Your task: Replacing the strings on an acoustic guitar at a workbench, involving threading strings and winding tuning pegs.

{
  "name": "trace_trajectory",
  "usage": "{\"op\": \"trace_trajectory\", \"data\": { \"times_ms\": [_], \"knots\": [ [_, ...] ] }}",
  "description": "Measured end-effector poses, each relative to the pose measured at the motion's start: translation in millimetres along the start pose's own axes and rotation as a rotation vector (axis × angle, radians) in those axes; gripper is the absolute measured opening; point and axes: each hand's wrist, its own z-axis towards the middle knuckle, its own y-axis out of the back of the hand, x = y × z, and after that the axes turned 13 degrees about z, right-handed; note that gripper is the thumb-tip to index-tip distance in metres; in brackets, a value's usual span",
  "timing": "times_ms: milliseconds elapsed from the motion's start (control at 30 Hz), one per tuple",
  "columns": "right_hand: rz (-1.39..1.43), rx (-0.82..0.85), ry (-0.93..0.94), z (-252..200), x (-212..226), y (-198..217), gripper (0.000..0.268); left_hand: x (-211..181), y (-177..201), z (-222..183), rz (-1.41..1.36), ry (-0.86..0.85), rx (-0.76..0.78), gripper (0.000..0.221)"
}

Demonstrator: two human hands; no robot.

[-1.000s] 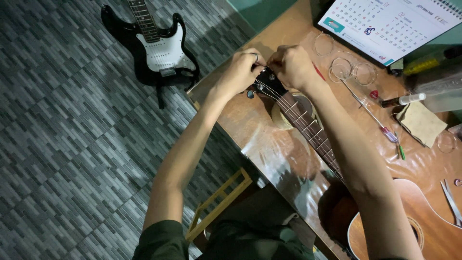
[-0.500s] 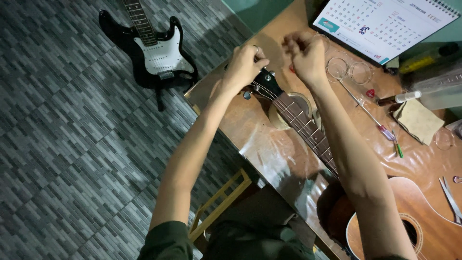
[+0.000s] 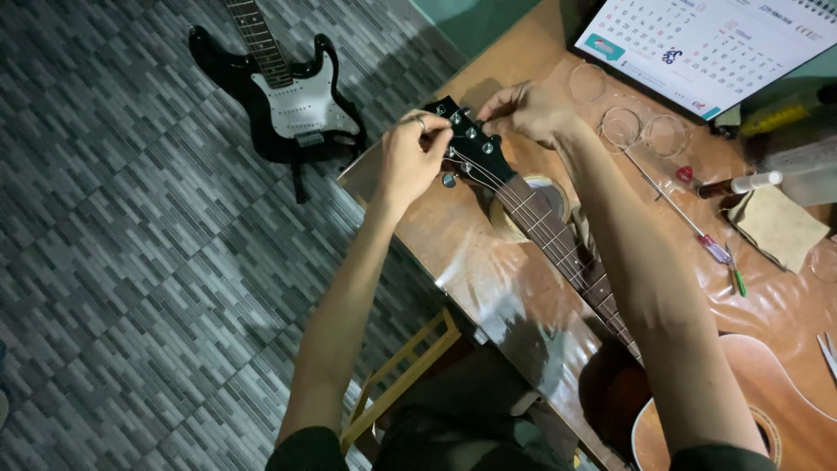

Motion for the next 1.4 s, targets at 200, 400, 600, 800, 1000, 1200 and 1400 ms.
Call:
{"op": "trace_trajectory", "data": {
  "times_ms": [200, 400, 600, 800, 1000, 1200, 1400],
  "knots": [
    [0.099, 0.012, 0.039, -2.9, -3.1, -6.5, 0.003, -18.4, 7.5, 8.2, -0.088, -0.046, 0.219, 0.012],
    [0.066, -0.046, 0.027, 4.0, -15.2, -4.2, 0.007, -18.5, -1.6, 17.5, -0.061, -0.121, 0.172, 0.006],
    [0.088, 0.130, -0.049, -4.7, -8.5, -1.1, 0.022, -10.1, -14.6, 58.8, -0.059, -0.153, 0.384, 0.005],
    [-0.041, 0.125, 0.016, 9.4, -18.0, -4.7, 0.014, -19.8, -11.7, 62.6, -0.125, 0.066, 0.516, 0.005],
    [0.058, 0.123, 0.034, 4.7, -16.6, 0.1, 0.013, -9.2, -9.4, 58.1, -0.258, 0.055, 0.488, 0.005],
    [-0.135, 0.048, -0.020, 11.0, -22.7, -10.4, 0.026, -8.9, -5.3, 56.1, -0.278, 0.068, 0.493, 0.006],
    [0.092, 0.097, 0.086, 1.6, -22.4, -1.9, 0.019, -7.0, -7.3, 57.4, -0.291, 0.066, 0.510, 0.004]
  ]
}}
